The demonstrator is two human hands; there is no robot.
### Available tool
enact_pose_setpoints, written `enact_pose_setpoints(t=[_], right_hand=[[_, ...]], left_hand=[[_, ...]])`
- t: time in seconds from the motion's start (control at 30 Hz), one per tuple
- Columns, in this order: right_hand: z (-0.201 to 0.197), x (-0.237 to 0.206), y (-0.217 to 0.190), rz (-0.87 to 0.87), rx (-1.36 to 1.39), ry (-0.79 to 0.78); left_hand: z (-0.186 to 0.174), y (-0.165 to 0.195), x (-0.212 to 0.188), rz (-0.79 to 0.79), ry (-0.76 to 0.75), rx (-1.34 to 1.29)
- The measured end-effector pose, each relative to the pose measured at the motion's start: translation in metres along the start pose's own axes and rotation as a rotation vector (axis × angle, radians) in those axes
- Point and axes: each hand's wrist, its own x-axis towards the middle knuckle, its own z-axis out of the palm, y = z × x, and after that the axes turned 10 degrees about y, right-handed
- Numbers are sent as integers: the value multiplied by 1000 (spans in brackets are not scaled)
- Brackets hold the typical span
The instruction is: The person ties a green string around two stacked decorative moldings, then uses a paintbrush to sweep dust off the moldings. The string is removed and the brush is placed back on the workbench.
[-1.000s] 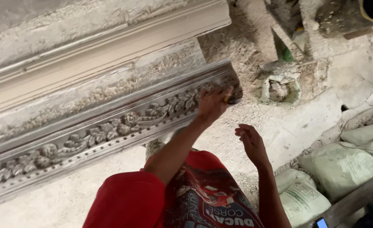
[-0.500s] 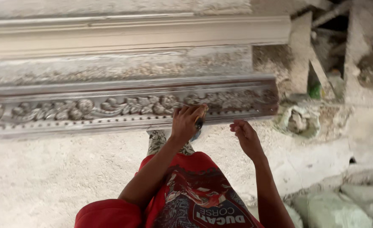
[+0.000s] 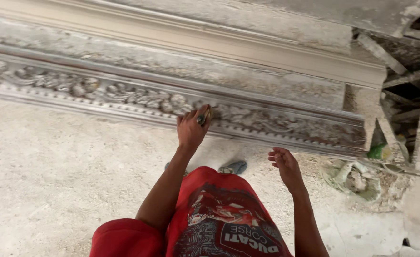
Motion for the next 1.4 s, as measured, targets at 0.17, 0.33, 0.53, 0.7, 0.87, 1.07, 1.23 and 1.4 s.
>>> enact_pose_setpoints(t=[0.17,0.33,0.53,0.7,0.87,1.07,1.23,1.4], right_hand=[[124,-38,-23,-38,39,-128],[206,-77,-50,-38,-25,-204],[236,-94,-73,-65,-115,-205],[245,-89,-80,-109,-102,-184],[255,-87,-78,-49,-63,-146],[266,-82,-79,25,-58,-115],[284,-71,-87,8,-70,-126],[297,-49,-92,-13,-55,-137]], left_hand=[[-68,-81,10,-18,61,41],[-113,-133,25,-137,-57,137],[-124,-141,30,-95,-43,25],[-129,-138,26,-104,-74,36],[-127,-137,29,-75,-19,37],[-126,-142,33,-86,-31,-18],[-126,-147,33,-83,-8,-42],[-125,-152,36,-59,-50,-34]])
